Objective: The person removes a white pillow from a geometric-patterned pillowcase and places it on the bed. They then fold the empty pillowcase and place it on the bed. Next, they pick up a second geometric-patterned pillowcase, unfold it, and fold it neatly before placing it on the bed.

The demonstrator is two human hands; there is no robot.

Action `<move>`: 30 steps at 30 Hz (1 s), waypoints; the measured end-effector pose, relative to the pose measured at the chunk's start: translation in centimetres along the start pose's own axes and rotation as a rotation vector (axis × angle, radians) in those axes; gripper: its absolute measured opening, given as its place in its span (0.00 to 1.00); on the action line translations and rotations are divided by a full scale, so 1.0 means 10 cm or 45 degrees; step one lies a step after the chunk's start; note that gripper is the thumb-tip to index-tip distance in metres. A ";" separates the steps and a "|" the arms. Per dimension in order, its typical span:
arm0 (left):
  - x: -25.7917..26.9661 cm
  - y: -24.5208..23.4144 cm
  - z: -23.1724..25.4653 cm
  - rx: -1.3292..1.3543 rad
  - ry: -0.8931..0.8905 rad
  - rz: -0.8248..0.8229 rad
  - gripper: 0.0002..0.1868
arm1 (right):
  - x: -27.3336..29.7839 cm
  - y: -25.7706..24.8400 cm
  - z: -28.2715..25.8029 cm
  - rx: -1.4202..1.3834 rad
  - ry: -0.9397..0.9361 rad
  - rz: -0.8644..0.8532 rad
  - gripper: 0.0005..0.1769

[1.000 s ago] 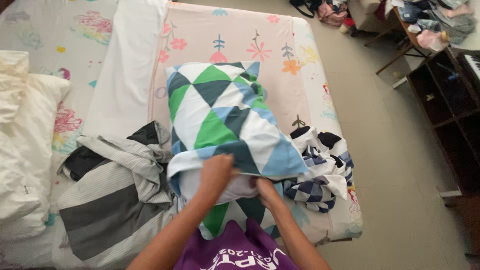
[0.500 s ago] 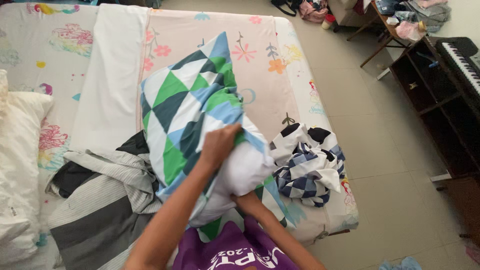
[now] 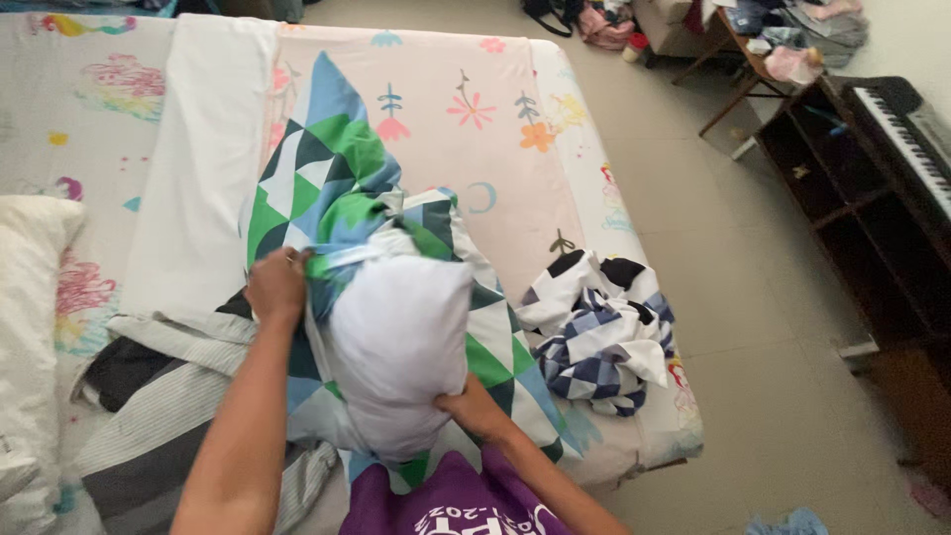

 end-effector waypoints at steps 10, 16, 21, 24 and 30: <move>1.79 0.03 1.02 0.010 0.561 0.102 0.41 | -0.20 -0.49 0.19 -0.576 -0.012 0.290 0.33; 1.57 0.55 0.13 -0.025 0.433 -0.159 0.39 | 0.02 -0.76 0.34 -0.666 -0.012 0.370 0.26; 1.09 0.86 -0.64 -0.123 0.038 -0.336 0.31 | 0.04 -0.91 0.42 -0.748 0.038 0.344 0.22; 0.83 1.27 -1.14 0.339 -0.251 -0.317 0.31 | -0.10 -0.96 0.58 -1.056 -0.049 0.383 0.18; 1.33 2.28 -0.97 1.102 -0.454 -0.533 0.65 | -0.16 -0.59 0.92 -1.267 -0.152 0.398 0.46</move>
Point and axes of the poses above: each hand's wrist, its own x-axis away from the middle knuckle, its own y-axis out of the palm, z = x × y, the point moved 8 cm from there along -x, towards the middle knuckle, and after that the axes turned 14 degrees about -z, right-handed, at the moved point
